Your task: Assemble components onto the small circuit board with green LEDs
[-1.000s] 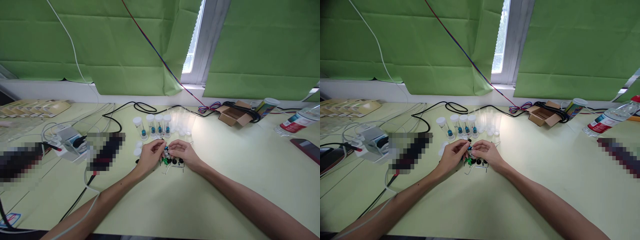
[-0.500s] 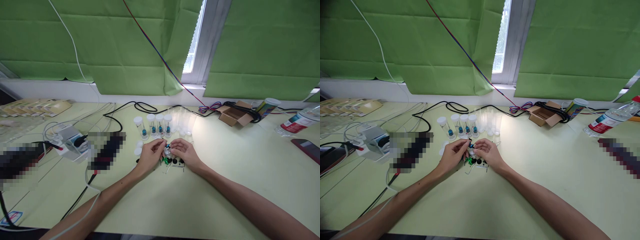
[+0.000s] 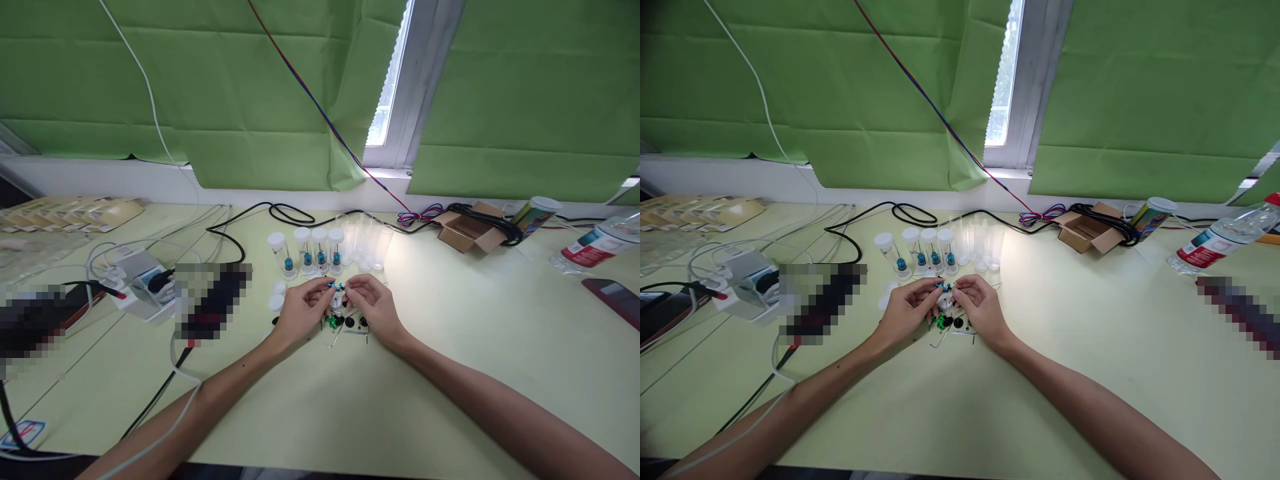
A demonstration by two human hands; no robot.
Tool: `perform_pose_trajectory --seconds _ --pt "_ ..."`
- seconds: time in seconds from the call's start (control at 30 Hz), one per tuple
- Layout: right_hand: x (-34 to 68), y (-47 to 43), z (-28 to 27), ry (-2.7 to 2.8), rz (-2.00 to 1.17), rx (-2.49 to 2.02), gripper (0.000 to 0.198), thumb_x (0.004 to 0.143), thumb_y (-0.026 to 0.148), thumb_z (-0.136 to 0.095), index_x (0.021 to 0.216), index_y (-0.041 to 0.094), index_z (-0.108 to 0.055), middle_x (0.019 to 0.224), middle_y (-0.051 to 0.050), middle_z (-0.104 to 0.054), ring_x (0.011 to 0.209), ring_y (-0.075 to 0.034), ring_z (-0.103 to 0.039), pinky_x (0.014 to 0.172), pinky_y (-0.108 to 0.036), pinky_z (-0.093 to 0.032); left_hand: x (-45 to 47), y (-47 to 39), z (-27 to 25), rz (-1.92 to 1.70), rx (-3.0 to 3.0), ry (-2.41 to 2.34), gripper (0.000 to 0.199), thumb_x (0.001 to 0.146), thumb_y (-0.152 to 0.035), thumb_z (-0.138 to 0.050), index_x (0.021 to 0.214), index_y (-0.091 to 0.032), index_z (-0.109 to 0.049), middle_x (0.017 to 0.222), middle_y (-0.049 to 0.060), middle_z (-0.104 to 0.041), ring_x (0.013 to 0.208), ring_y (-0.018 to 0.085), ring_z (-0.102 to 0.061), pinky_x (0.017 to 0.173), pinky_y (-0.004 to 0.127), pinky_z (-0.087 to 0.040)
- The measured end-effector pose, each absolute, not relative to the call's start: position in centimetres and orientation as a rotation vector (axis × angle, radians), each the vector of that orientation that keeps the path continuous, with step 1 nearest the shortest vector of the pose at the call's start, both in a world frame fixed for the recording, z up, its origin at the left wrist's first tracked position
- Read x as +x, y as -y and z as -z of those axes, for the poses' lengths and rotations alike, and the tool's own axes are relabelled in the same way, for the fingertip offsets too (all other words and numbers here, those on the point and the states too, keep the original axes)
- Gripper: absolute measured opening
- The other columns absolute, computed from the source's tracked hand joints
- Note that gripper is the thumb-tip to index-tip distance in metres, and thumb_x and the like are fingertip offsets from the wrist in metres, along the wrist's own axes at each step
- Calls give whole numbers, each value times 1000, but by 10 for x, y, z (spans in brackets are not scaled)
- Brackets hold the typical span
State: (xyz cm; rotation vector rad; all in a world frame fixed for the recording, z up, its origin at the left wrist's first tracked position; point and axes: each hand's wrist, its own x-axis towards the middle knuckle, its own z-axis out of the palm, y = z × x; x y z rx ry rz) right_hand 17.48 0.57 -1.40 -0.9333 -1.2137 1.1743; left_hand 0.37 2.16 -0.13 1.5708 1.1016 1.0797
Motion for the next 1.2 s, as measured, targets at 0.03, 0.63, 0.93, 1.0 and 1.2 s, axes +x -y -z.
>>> perform_pose_trajectory --seconds 0.03,0.63,0.93,1.0,1.2 --pt "175 -5 13 1216 -1169 -935 29 78 44 -73 91 22 -58 87 -2 -63 73 -17 -64 71 -33 -56 4 -22 1 -1080 1573 -1103 34 82 -42 -66 103 -16 -70 61 1 -65 50 15 -59 46 24 -48" --pt "176 -6 19 1288 -954 -918 15 83 35 -70 92 23 -71 95 -6 -64 91 -21 -62 84 -37 -55 4 -23 5 -1072 1545 -1062 28 83 -42 -66 99 -19 -67 60 0 -64 48 16 -62 44 24 -47" --pt "177 -7 21 1301 -943 -888 15 86 33 -67 96 24 -71 97 -6 -63 90 -21 -63 84 -37 -55 3 -23 2 -1046 1569 -1049 26 84 -40 -65 99 -19 -66 57 -1 -61 50 14 -59 46 23 -46" --pt "177 -7 20 1311 -933 -895 15 86 33 -67 97 24 -72 98 -6 -63 90 -21 -63 83 -37 -55 3 -22 0 -1037 1570 -1051 26 84 -40 -66 99 -19 -65 56 -2 -60 50 14 -59 47 23 -46" --pt "177 -7 20 1297 -938 -879 13 86 30 -68 95 24 -74 96 -6 -63 87 -20 -64 81 -35 -56 3 -22 -4 -1005 1585 -1038 25 85 -41 -64 99 -20 -63 55 -3 -59 49 12 -56 48 22 -45"
